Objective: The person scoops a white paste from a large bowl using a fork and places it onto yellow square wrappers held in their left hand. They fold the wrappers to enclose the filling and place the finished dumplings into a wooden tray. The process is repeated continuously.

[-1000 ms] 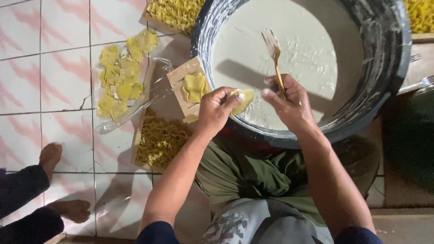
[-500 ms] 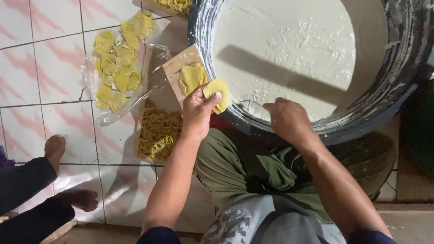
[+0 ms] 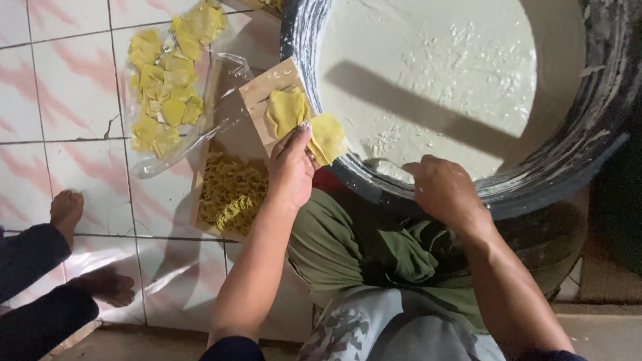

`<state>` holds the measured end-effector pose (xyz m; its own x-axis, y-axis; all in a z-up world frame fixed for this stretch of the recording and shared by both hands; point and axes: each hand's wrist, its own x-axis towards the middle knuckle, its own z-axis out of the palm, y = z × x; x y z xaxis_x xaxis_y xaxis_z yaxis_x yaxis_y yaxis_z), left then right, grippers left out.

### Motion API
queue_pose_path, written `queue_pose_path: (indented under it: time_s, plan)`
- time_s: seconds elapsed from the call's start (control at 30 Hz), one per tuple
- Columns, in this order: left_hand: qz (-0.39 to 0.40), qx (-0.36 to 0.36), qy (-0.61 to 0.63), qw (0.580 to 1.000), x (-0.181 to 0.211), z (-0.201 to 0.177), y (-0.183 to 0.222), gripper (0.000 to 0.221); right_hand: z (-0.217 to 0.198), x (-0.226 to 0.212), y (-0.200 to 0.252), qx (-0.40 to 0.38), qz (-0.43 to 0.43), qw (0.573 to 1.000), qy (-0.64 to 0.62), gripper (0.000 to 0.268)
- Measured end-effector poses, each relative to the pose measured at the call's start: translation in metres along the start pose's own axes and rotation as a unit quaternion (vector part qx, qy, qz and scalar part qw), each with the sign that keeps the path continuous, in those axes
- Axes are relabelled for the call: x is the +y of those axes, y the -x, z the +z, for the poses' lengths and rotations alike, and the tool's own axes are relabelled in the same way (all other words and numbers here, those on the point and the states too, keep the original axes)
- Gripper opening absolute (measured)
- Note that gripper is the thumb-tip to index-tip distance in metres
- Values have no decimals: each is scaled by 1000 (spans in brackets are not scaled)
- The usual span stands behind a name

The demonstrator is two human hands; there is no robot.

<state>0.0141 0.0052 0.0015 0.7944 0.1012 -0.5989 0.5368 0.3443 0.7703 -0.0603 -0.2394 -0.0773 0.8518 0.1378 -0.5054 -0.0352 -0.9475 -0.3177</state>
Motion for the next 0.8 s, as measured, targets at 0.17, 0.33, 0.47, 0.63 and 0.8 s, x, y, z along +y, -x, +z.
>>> queue_pose_path:
  time_s: [0.17,0.33,0.47,0.63,0.8]
  plan:
    - [1,22,26,999,3,1,-1,18,27,11,-19,-7,42,997,-64,37]
    - [1,47,58,997,-1,-2,-4,18,-41,-4,18,-19,82,929,-361,41]
    - [-26,-9,104,994,-13,6,-11,16,-47,-4,42,56,32,846,-529,38]
    - [-43,-32,147,988,-8,46,13,14,-15,-8,41,171,-30,798,-577,33]
    - [-105,-56,234,965,-60,70,-17,20,31,-14,8,328,-169,722,-585,42]
